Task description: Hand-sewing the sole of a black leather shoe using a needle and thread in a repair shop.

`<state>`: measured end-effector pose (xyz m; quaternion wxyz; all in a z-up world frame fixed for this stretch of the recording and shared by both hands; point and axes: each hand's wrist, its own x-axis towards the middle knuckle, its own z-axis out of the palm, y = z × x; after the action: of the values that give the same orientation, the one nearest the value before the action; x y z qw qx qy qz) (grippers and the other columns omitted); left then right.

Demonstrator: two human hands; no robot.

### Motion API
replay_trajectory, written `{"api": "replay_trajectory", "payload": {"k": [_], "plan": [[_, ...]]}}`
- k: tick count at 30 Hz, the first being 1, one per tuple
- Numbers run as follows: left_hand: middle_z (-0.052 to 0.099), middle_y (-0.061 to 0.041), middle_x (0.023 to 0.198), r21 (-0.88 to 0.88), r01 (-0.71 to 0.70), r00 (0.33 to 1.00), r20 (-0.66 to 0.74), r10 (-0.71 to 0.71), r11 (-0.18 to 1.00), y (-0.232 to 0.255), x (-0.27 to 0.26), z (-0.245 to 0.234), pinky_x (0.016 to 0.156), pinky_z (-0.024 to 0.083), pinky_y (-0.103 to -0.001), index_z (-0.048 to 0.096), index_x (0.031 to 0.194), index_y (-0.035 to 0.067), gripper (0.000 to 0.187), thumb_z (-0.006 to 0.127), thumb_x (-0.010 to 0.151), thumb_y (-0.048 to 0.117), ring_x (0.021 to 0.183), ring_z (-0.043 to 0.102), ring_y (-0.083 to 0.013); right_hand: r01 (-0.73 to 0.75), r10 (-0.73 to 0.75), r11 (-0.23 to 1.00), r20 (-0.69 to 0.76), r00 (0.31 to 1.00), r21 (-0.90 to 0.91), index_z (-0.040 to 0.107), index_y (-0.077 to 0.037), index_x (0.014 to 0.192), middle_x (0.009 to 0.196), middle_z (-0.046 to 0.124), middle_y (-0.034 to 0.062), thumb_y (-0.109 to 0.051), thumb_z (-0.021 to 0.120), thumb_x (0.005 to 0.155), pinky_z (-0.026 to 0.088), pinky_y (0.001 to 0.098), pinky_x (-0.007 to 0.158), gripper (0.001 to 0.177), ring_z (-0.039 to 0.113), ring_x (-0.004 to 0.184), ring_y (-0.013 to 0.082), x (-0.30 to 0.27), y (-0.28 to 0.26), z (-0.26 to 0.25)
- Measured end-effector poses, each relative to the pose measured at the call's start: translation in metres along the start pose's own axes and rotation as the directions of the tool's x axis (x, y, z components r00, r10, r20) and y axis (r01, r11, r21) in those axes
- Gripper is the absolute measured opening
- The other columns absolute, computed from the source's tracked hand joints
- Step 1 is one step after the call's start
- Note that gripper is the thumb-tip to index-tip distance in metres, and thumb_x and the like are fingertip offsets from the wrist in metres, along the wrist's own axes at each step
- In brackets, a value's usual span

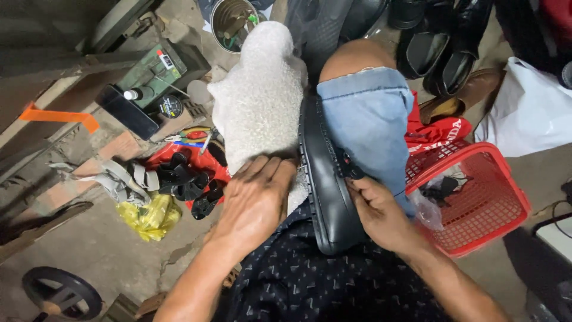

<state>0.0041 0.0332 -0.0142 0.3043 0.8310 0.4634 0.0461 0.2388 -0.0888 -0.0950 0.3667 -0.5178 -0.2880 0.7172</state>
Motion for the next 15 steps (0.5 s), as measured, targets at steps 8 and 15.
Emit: {"api": "replay_trajectory", "payload": {"k": [8,15], "plan": [[0.063,-0.005,0.057,-0.017,0.044,0.998,-0.051,-0.045,0.999,-0.021,-0.006,0.006,0.051,0.052,-0.035,0.065,0.077,0.016,0.038,0.064,0.099,0.047,0.056,0.067,-0.0255,0.087,-0.094,0.991,-0.066,0.993,-0.104,0.058,0.012,0.133,0.13,0.069,0.0255,0.01,0.049,0.095,0.051,0.0473,0.106,0.039,0.062,0.12,0.0247,-0.006,0.015,0.003],[0.058,-0.008,0.046,0.049,0.291,0.955,-0.083,-0.286,0.956,-0.051,-0.039,-0.002,0.043,0.042,-0.037,0.066,0.067,0.013,0.061,0.077,0.079,0.071,0.042,0.06,-0.0255,0.049,-0.05,0.999,-0.037,0.998,-0.016,0.058,0.007,0.138,0.133,0.069,0.0219,0.01,0.052,0.095,0.048,0.0467,0.11,0.044,0.061,0.121,0.0247,0.0,-0.006,0.012]]}}
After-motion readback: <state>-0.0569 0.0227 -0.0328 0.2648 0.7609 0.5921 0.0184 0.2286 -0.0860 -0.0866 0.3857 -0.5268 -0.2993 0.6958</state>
